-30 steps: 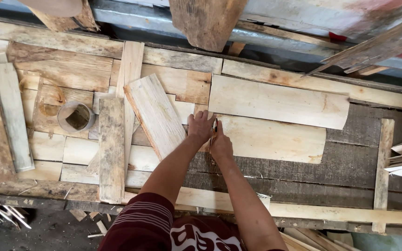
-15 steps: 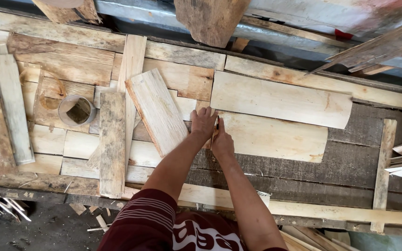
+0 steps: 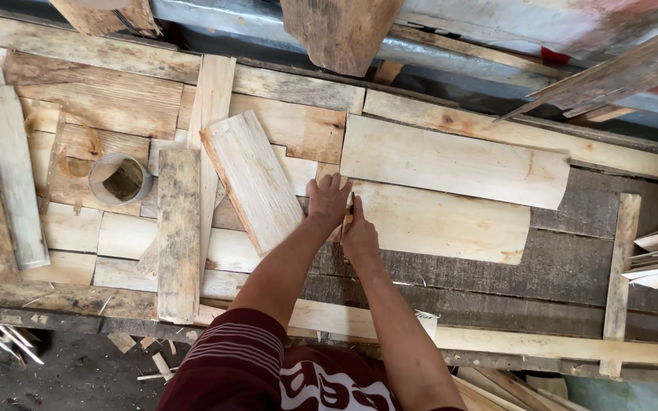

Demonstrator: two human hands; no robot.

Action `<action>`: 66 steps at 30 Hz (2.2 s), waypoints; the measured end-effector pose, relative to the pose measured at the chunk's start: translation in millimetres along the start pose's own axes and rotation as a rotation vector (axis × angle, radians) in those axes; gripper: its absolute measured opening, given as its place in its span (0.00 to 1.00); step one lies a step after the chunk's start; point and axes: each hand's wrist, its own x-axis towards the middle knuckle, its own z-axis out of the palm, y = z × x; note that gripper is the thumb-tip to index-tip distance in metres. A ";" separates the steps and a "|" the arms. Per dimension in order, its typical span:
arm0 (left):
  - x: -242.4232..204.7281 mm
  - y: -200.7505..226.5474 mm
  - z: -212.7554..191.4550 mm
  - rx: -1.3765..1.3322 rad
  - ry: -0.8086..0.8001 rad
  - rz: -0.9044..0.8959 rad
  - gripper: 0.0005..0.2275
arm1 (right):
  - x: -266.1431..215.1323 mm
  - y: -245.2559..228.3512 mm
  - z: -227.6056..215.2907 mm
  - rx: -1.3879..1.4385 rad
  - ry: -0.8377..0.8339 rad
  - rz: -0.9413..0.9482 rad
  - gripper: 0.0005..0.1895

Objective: Using a utility knife to score and cut thin sheets of wood on a workbench.

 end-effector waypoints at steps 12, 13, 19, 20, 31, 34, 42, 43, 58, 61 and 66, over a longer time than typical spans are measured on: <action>-1.7 1.9 -2.7 0.028 -0.046 -0.023 0.32 | -7.4 -2.0 -1.4 0.018 -0.045 0.064 0.36; -3.8 1.7 -5.5 0.029 -0.047 -0.023 0.32 | -9.8 -4.8 -2.9 0.019 -0.046 0.065 0.36; -6.0 2.6 -10.6 0.000 -0.049 -0.019 0.32 | -13.8 -3.9 -2.2 -0.016 -0.030 0.064 0.37; -7.9 2.7 -13.4 -0.012 -0.076 -0.024 0.32 | -14.7 -3.3 -1.3 -0.016 -0.027 0.066 0.37; -0.7 4.1 6.4 -0.024 0.008 -0.042 0.31 | -28.8 -8.3 -5.4 0.037 -0.086 0.105 0.36; -1.3 2.5 -0.9 -0.028 -0.042 -0.040 0.32 | -29.0 -3.7 0.7 -0.018 -0.058 0.081 0.37; 0.3 3.6 4.1 0.027 -0.011 -0.026 0.34 | -37.2 -13.1 -8.6 -0.027 -0.119 0.118 0.38; -0.7 3.2 3.1 0.026 -0.013 -0.025 0.34 | -37.9 -10.4 -5.9 -0.028 -0.120 0.120 0.38; 3.0 3.6 9.8 -0.044 -0.011 -0.042 0.32 | -50.2 5.3 11.1 -0.019 0.027 -0.003 0.38; 2.9 4.8 11.4 -0.039 -0.023 -0.045 0.32 | -55.7 10.9 16.8 -0.048 0.050 -0.030 0.39; 4.2 5.0 12.5 -0.027 0.020 -0.050 0.32 | -62.7 13.5 19.0 -0.036 0.022 -0.015 0.38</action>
